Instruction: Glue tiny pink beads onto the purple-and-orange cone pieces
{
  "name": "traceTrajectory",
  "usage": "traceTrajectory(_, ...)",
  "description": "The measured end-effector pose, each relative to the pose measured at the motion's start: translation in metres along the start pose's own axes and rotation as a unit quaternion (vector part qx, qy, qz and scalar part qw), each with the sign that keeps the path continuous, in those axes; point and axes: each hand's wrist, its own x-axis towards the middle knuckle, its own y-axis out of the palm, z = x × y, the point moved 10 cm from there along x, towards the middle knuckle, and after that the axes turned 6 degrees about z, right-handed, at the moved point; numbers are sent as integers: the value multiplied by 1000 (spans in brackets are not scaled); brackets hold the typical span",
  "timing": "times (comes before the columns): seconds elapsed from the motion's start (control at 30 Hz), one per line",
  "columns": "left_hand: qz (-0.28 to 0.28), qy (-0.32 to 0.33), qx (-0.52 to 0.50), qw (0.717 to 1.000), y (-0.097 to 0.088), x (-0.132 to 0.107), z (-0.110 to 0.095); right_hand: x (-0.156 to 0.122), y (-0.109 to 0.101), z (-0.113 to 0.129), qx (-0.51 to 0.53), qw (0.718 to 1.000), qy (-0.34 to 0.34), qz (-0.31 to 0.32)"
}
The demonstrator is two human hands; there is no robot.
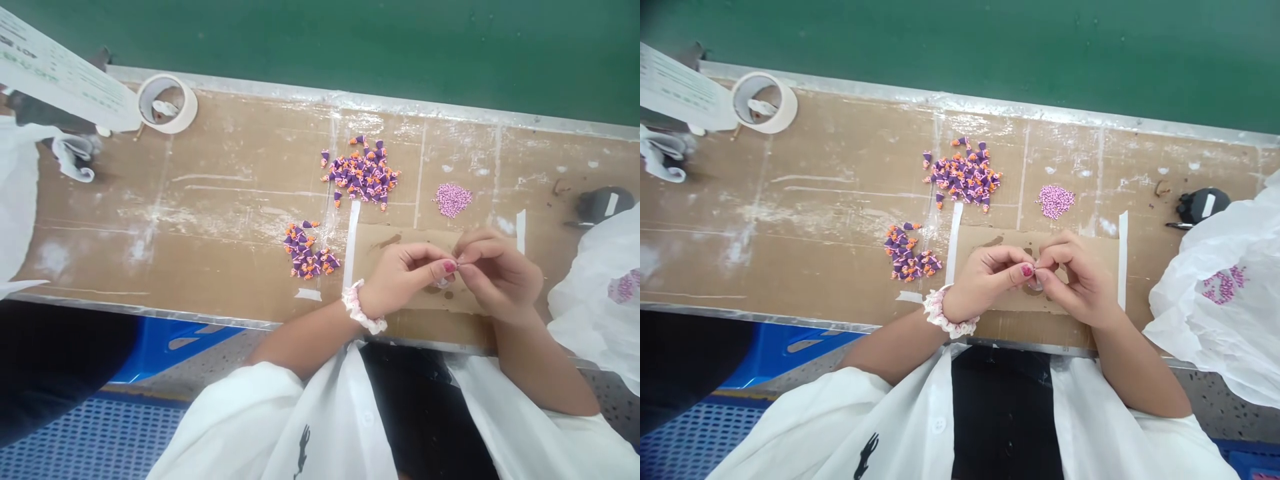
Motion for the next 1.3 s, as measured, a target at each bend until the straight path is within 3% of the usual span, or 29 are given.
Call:
traceTrajectory(0.13,7,-9,-18,1000,2,0,1,3,-3,11,-33,999,-32,6)
traceTrajectory(0.33,10,41,11,999,1,-2,-6,4,-2,17,-55,998,-35,-3)
traceTrajectory(0.57,1,120,109,987,2,-6,-23,-2,-12,13,2,997,-14,-77)
traceTrajectory(0.8,-9,157,184,970,4,-7,-30,-2,-3,10,55,997,12,-52)
traceTrajectory(1.07,-26,280,334,900,18,-20,-56,1,0,16,43,998,9,-39)
traceTrajectory(1.3,-55,399,484,777,32,-37,-67,3,3,17,50,999,13,-14)
